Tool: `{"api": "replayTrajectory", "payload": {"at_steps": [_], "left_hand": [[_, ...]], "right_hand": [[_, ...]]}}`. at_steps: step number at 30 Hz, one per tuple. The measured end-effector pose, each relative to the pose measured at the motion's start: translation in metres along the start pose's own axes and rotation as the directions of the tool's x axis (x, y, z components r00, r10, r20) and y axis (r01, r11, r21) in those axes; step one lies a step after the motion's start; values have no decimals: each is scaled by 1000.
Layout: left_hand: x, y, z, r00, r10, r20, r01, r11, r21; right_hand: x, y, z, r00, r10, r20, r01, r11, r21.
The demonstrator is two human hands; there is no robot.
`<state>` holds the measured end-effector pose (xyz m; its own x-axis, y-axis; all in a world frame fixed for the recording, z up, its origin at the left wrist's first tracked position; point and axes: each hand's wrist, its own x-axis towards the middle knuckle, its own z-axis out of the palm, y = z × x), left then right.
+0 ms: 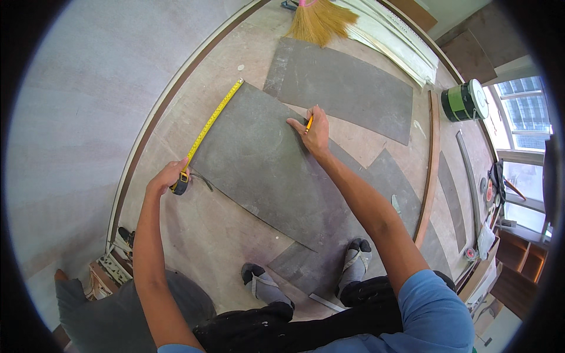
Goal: The person applies adhesive to the interior of a curved wooden cabinet using a brush, then inserts a white panel into the cabinet. The person then measures and marks a wooden strip on the floor using a tape measure and pencil.
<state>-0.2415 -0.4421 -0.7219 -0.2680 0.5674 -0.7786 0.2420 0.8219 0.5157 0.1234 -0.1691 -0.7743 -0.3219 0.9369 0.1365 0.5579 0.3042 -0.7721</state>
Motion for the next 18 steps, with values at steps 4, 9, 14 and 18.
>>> {"api": "replayTrajectory", "payload": {"at_steps": [4, 9, 14, 18], "left_hand": [[2, -3, 1, 1000, -16, 22, 16, 1000, -18], [7, 5, 6, 997, -59, 44, 60, 998, -24], [27, -27, 3, 996, -64, -64, 68, 995, 73], [37, -61, 6, 980, -54, -193, 82, 987, 141]], "right_hand": [[0, -3, -2, 1000, -1, 11, 1, 1000, 0], [-1, 2, -3, 999, -28, -17, 28, 999, 26], [-3, 8, 4, 1000, 15, 16, -15, 1000, -13], [-5, 10, 13, 998, 5, 57, -2, 998, -66]]}}
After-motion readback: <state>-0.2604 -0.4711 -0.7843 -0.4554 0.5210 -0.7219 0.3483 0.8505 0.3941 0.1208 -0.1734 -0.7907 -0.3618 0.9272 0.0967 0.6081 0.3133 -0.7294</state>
